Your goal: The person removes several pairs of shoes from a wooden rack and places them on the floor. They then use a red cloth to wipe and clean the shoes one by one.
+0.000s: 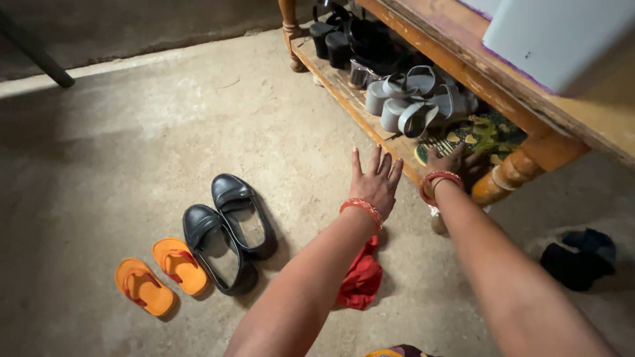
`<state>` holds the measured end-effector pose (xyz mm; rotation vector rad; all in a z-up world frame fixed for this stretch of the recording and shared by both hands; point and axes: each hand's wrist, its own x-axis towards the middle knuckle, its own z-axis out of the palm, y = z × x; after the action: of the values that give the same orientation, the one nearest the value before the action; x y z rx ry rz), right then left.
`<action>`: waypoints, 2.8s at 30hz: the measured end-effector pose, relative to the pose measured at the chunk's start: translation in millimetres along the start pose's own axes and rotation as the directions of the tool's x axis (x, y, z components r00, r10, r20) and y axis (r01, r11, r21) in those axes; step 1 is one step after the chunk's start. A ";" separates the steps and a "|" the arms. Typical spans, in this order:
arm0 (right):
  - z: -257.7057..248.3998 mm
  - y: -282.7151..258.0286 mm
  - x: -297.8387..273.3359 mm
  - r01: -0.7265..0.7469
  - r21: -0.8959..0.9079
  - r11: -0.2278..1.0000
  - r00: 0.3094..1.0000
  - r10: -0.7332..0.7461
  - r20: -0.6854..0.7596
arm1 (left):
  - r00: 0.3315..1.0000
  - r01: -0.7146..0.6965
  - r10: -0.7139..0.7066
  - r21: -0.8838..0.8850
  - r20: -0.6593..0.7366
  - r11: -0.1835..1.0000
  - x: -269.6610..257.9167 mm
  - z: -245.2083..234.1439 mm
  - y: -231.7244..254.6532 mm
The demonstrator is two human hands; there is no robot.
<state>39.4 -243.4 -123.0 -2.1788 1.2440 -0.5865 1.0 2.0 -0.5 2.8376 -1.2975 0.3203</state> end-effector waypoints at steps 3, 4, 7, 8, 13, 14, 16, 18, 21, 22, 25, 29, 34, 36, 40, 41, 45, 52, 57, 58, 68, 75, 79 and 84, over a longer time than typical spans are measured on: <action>-22.5 -17.4 -14.1 -0.044 -0.058 0.997 0.999 0.044 0.002 | 1.000 0.012 -0.012 0.008 0.013 1.000 -1.5 2.7 -4.9; -27.3 -23.1 -17.8 -0.058 -0.093 0.994 0.998 0.059 0.007 | 1.000 0.019 -0.019 0.014 0.016 1.000 -1.8 3.7 -6.3; -32.1 -31.7 -21.9 -0.097 -0.120 0.988 0.995 0.093 -0.035 | 1.000 0.018 -0.019 0.020 0.016 1.000 -5.1 6.0 -10.4; -28.6 -31.6 -21.4 -0.095 -0.111 0.989 0.995 0.092 -0.033 | 1.000 0.021 -0.022 0.028 0.014 0.999 -6.8 6.6 -12.5; -3.2 -10.1 1.5 -0.063 -0.013 0.998 0.998 0.063 -0.027 | 0.994 0.013 -0.016 0.035 0.107 0.999 -10.4 9.0 -16.2; 1.9 -7.5 7.6 -0.064 0.023 0.998 0.998 0.064 -0.022 | 0.997 0.010 -0.014 0.050 0.075 0.999 -9.2 8.9 -17.0; 9.4 -3.8 17.0 -0.063 0.095 0.993 0.998 0.065 -0.011 | 1.000 0.007 -0.008 0.080 0.013 0.997 -7.4 9.5 -18.3; 12.1 -3.7 23.0 -0.119 0.147 0.982 0.993 0.118 0.019 | 1.000 -0.005 0.003 0.080 0.024 0.997 -6.1 10.8 -17.1; 13.6 -8.2 22.5 -0.135 0.198 0.971 0.991 0.137 0.002 | 1.000 -0.015 0.016 0.089 -0.006 0.996 -6.7 13.9 -13.8; 14.2 -11.4 20.0 -0.129 0.211 0.969 0.991 0.135 -0.015 | 1.000 -0.018 0.020 0.092 -0.023 0.996 -6.9 14.9 -12.7; 21.8 -22.0 10.8 -0.139 0.215 0.967 0.990 0.136 0.028 | 1.000 -0.027 0.027 0.111 -0.001 0.993 -7.3 15.8 -11.3; 27.9 -38.7 -7.5 -0.046 0.172 0.984 0.998 0.052 -0.034 | 0.999 -0.034 0.035 0.112 -0.001 0.993 -6.7 14.2 -12.8; 2.1 -56.1 -33.1 -0.076 0.108 0.991 0.997 0.072 0.042 | 0.999 -0.029 0.030 0.094 -0.011 0.995 -8.4 9.9 -12.3; -11.8 -64.3 -40.5 -0.118 0.124 0.985 0.991 0.108 0.084 | 0.999 -0.038 0.038 0.091 -0.003 0.995 -8.5 7.2 -11.6; -21.7 -71.4 -46.1 -0.136 0.172 0.976 0.987 0.118 0.109 | 0.998 -0.055 0.054 0.090 0.023 0.994 -12.8 4.9 -15.9; -20.1 -69.4 -44.2 -0.134 0.103 0.986 0.985 0.121 0.124 | 0.998 -0.052 0.050 0.085 0.026 0.995 -14.3 5.0 -17.9; -5.1 -50.6 -22.8 -0.111 0.153 0.982 0.985 0.088 0.150 | 0.999 -0.031 0.029 0.084 0.029 0.996 -14.8 6.0 -20.8; 28.6 -38.0 -7.9 -0.125 0.190 0.974 0.984 0.097 0.151 | 0.999 -0.035 0.034 0.092 0.021 0.995 -15.0 14.3 -26.7; 28.4 -64.1 -43.6 -0.147 0.314 0.938 0.938 0.032 0.346 | 1.000 -0.028 0.028 0.113 -0.003 0.993 -14.3 18.0 -34.7; 26.4 -73.3 -52.2 -0.173 0.389 0.905 0.916 0.003 0.400 | 1.000 -0.024 0.024 0.105 0.001 0.994 -13.6 16.4 -36.7; 3.6 -110.9 -85.1 -0.209 0.355 0.911 0.953 0.109 0.281 | 0.996 0.042 -0.056 0.211 0.063 0.977 -34.7 8.5 -65.4; -15.8 -130.3 -128.5 -0.409 0.427 0.806 0.810 0.105 0.577 | 0.993 0.038 -0.067 0.276 0.097 0.960 -38.1 11.1 -75.0; -3.9 -161.2 -170.6 -0.268 0.411 0.871 0.763 -0.068 0.643 | 0.910 -0.116 -0.076 0.426 0.408 0.897 -31.4 6.2 -73.8; 24.1 -179.0 -197.4 -0.127 0.347 0.929 0.759 -0.135 0.637 | 0.872 0.004 -0.170 0.342 0.458 0.940 -52.7 4.9 -89.5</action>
<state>73.5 9.5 -42.8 -1.8091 0.6723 -0.0166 35.4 99.8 -8.0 3.4075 -1.2639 -0.2195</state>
